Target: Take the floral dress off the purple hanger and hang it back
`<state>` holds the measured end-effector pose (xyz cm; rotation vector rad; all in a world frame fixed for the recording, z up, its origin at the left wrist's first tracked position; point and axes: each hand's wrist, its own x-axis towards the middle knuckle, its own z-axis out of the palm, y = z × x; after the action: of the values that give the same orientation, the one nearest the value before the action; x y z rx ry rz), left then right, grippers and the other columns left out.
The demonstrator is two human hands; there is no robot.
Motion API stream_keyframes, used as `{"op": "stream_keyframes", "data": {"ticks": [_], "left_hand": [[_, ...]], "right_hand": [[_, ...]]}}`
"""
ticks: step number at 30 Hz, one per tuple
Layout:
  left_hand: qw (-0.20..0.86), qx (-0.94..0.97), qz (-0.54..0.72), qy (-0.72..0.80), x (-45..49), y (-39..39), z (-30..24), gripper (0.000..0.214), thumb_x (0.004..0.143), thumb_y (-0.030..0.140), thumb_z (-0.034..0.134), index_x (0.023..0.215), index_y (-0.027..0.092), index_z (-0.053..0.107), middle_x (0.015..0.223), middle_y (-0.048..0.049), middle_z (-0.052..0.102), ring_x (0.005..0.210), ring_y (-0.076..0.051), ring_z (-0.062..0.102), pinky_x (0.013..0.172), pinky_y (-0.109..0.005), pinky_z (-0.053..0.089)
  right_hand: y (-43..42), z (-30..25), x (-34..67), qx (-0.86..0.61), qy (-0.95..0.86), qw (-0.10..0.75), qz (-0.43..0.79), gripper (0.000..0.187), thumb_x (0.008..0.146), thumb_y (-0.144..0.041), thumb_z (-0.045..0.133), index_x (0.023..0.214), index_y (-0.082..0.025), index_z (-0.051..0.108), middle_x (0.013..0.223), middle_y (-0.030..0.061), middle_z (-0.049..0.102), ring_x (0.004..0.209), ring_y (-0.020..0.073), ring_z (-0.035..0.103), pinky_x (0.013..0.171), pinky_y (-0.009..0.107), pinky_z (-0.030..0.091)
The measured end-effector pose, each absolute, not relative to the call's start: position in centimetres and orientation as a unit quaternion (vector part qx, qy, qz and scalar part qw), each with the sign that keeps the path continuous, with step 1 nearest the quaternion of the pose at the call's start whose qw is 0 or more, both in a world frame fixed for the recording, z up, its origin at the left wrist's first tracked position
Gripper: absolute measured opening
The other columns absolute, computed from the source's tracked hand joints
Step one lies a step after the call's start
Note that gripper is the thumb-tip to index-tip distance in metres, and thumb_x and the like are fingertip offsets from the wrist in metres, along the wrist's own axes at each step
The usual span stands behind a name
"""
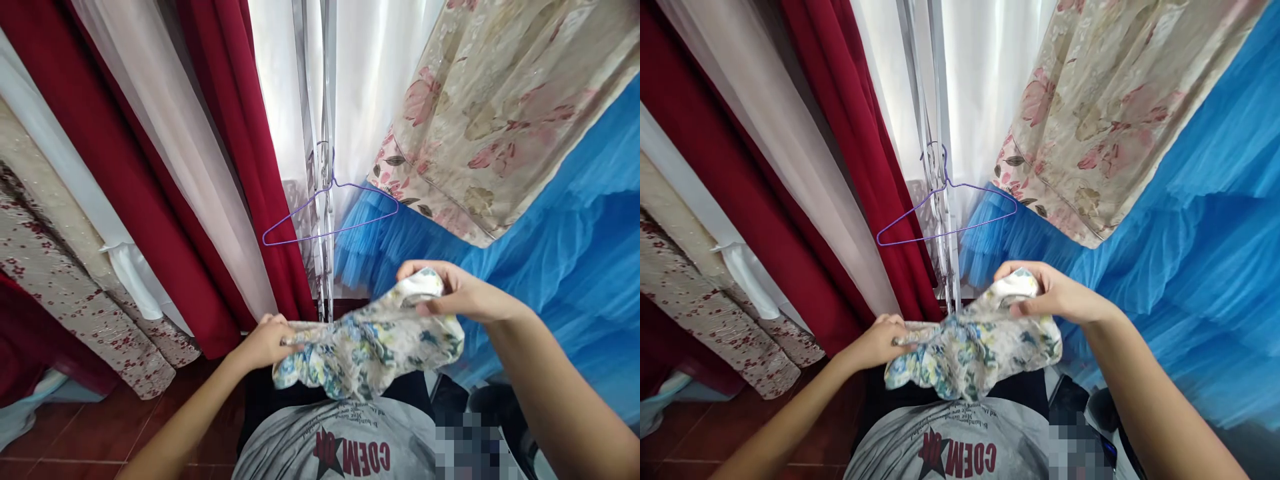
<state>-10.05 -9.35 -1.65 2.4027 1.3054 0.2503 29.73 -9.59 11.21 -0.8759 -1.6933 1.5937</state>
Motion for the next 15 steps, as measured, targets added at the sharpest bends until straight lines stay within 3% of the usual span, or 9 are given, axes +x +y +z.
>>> {"op": "stream_keyframes", "data": {"ticks": [2, 5, 9, 11, 15], "left_hand": [[0.138, 0.845, 0.104, 0.506, -11.8, -7.1, 0.2, 0.030, 0.095, 0.046, 0.057, 0.093, 0.024, 0.079, 0.098, -0.0078, 0.070, 0.105, -0.028, 0.054, 0.098, -0.044, 0.035], [0.061, 0.828, 0.158, 0.535, -14.0, -2.9, 4.1, 0.038, 0.100, 0.041, 0.045, 0.116, 0.029, 0.076, 0.108, -0.0081, 0.073, 0.105, -0.029, 0.050, 0.101, -0.048, 0.034], [0.007, 0.800, 0.223, 0.557, -15.0, 1.8, 8.7, 0.043, 0.100, 0.047, 0.041, 0.117, 0.027, 0.076, 0.112, -0.0090, 0.075, 0.102, -0.030, 0.050, 0.103, -0.053, 0.034], [0.000, 0.803, 0.256, 0.538, -14.7, 3.1, 10.3, 0.045, 0.100, 0.048, 0.040, 0.117, 0.026, 0.075, 0.117, -0.0088, 0.075, 0.104, -0.030, 0.053, 0.105, -0.051, 0.035], [-0.005, 0.819, 0.346, 0.458, -12.8, 4.4, 12.9, 0.045, 0.101, 0.046, 0.039, 0.114, 0.020, 0.074, 0.119, -0.0093, 0.074, 0.106, -0.027, 0.059, 0.100, -0.039, 0.042]], "right_hand": [[-7.3, 11.8, 29.7, -0.378, -0.669, 0.357, 0.531, 0.036, 0.065, -0.020, 0.087, 0.099, -0.019, 0.073, 0.079, 0.0027, 0.066, 0.064, 0.0137, 0.056, 0.053, 0.022, 0.045], [-2.0, 11.6, 29.0, -0.426, -0.681, 0.410, 0.433, 0.044, 0.063, -0.023, 0.085, 0.105, -0.015, 0.075, 0.078, 0.0021, 0.067, 0.063, 0.0129, 0.054, 0.053, 0.022, 0.042], [5.5, 10.1, 27.9, -0.467, -0.704, 0.432, 0.315, 0.057, 0.066, -0.024, 0.080, 0.121, -0.012, 0.075, 0.073, 0.0011, 0.066, 0.059, 0.0114, 0.048, 0.053, 0.022, 0.036], [8.0, 9.1, 27.2, -0.481, -0.717, 0.424, 0.274, 0.049, 0.068, -0.025, 0.078, 0.115, -0.010, 0.078, 0.075, 0.0034, 0.070, 0.061, 0.0130, 0.051, 0.056, 0.024, 0.039], [10.0, 7.6, 25.3, -0.502, -0.735, 0.395, 0.229, 0.024, 0.076, -0.030, 0.070, 0.084, -0.010, 0.080, 0.064, 0.0036, 0.067, 0.059, 0.0148, 0.052, 0.057, 0.027, 0.038]]}}
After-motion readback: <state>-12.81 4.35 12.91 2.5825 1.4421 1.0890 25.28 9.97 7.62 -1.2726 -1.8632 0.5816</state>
